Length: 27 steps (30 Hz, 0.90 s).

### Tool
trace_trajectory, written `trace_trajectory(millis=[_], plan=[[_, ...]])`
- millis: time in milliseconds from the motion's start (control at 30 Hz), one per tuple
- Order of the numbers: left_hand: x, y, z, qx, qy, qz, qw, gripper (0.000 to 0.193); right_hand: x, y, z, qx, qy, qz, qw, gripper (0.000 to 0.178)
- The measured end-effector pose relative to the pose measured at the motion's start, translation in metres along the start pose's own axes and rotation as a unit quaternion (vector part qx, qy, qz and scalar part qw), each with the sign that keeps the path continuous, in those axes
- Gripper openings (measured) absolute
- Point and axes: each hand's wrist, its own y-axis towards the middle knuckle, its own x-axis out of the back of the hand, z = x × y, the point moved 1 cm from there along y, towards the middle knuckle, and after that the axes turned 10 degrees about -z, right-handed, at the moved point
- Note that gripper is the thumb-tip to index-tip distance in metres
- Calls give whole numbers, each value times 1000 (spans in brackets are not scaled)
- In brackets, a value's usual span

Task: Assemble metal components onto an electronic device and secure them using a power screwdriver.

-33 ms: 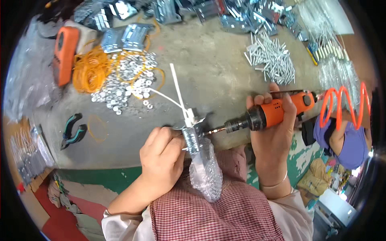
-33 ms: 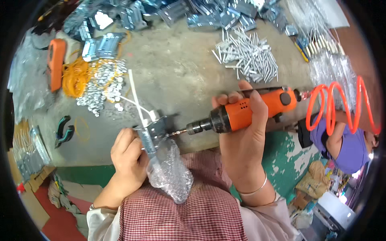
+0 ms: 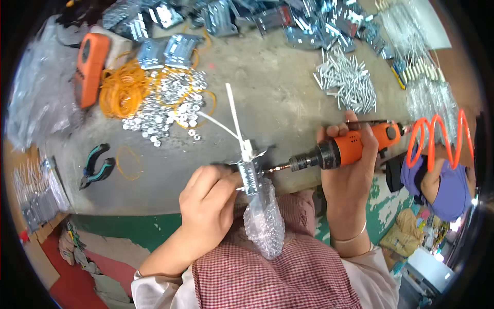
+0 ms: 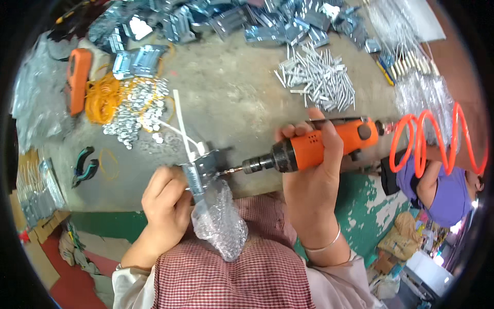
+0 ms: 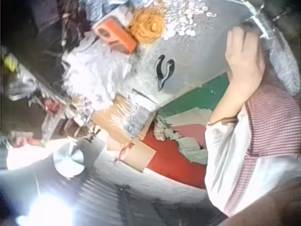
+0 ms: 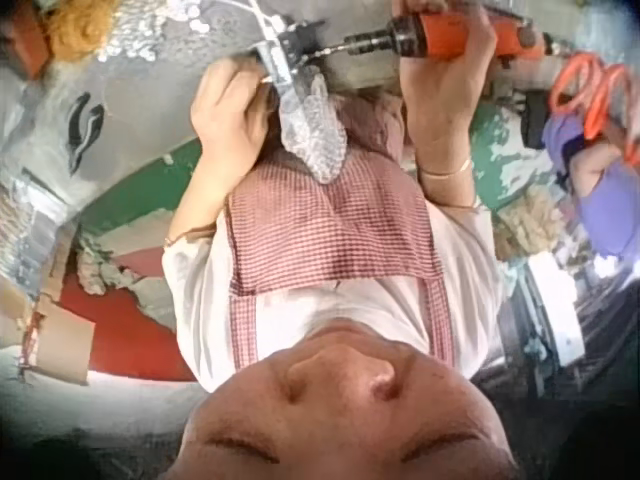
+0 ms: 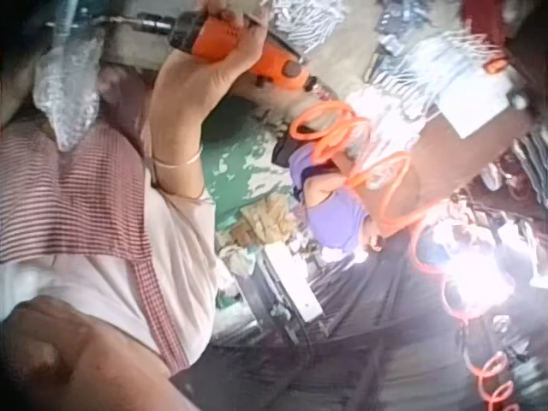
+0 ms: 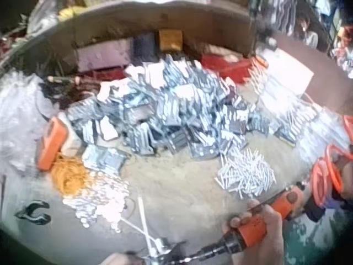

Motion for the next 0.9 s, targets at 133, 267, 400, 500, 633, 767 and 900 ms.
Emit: trace_trajectory(millis=[133, 267, 400, 500, 633, 767, 900], plan=[[26, -23, -33, 194, -134, 119, 964, 89, 2, -10, 12, 46, 21, 38, 998, 39], [11, -29, -38, 178, -84, 129, 972, 91, -12, -21, 48, 141, -69, 112, 981, 50], [13, -47, -22, 302, -326, 35, 895, 78, 6, 2, 119, 260, -414, 97, 867, 56], [20, -45, -28, 364, -486, -9, 794, 69, 45, 48, 146, 489, -599, 53, 632, 57], [35, -45, -18, 341, -467, -41, 815, 65, 79, 88, 145, 459, -763, -76, 449, 60], [54, -26, -31, 81, -145, 49, 985, 60, 87, 76, 168, 558, -715, -54, 417, 47], [65, -19, -47, -77, 65, 93, 991, 59, -23, -47, 110, 573, -555, 219, 562, 51]])
